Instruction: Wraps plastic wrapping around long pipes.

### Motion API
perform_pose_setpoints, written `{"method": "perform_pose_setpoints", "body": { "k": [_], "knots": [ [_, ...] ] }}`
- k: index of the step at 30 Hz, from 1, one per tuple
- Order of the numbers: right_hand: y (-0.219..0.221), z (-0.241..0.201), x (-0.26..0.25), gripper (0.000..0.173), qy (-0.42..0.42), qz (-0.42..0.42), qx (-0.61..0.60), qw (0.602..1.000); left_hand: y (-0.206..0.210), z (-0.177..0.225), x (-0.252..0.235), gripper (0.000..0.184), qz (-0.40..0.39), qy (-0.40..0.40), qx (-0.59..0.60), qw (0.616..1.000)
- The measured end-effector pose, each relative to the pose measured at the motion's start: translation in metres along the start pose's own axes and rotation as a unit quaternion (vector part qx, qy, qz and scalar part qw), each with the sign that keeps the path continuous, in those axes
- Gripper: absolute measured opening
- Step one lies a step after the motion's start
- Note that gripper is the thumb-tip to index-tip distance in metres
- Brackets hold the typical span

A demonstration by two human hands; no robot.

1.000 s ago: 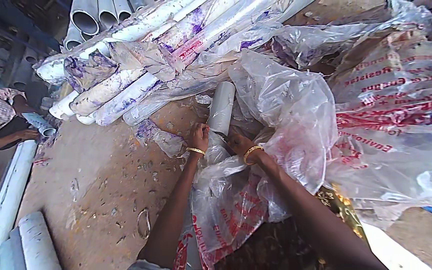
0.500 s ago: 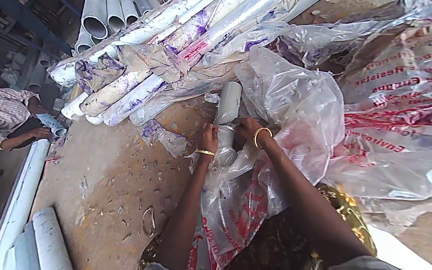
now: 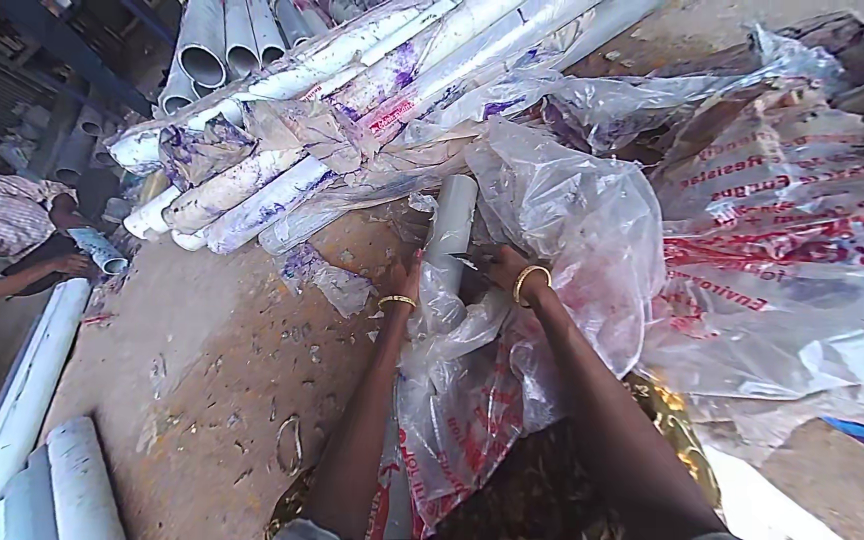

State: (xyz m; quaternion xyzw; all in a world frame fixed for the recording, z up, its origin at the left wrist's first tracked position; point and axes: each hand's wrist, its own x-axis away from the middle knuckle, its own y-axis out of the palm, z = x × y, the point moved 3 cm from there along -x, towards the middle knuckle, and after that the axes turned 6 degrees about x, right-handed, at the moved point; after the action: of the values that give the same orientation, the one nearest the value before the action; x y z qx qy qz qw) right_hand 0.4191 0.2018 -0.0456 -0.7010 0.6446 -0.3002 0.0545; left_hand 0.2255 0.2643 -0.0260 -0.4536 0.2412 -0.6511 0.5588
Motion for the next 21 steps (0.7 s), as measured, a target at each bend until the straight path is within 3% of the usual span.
{"method": "perform_pose_setpoints", "body": {
  "k": [3,6,10,12,16,21],
  "knots": [
    [-0.004,0.0,-0.005,0.029,0.005,0.078,-0.009,0.997,-0.013,0.036,0.008,0.068,-0.084,-0.019,-0.148,0.985],
    [0.001,-0.009,-0.014,0.03,-0.061,0.081,0.025,0.995,-0.015,0.034,0.001,0.054,-0.137,-0.009,-0.135,0.981],
    [0.008,-0.035,-0.016,0.04,-0.046,0.049,0.133,0.989,0.008,0.009,0.022,0.038,-0.056,-0.007,0.113,0.992],
    [0.012,-0.048,-0.016,0.036,-0.019,0.052,0.152,0.987,0.008,0.017,0.039,0.037,-0.025,-0.029,0.092,0.995],
    [0.019,-0.058,-0.039,0.028,-0.05,0.044,0.172,0.983,0.005,0.033,0.051,0.041,-0.052,-0.052,0.021,0.997],
    [0.02,-0.068,-0.063,0.035,-0.081,-0.049,0.286,0.953,0.013,0.008,0.044,0.039,-0.016,0.004,0.129,0.992]
  ]
}}
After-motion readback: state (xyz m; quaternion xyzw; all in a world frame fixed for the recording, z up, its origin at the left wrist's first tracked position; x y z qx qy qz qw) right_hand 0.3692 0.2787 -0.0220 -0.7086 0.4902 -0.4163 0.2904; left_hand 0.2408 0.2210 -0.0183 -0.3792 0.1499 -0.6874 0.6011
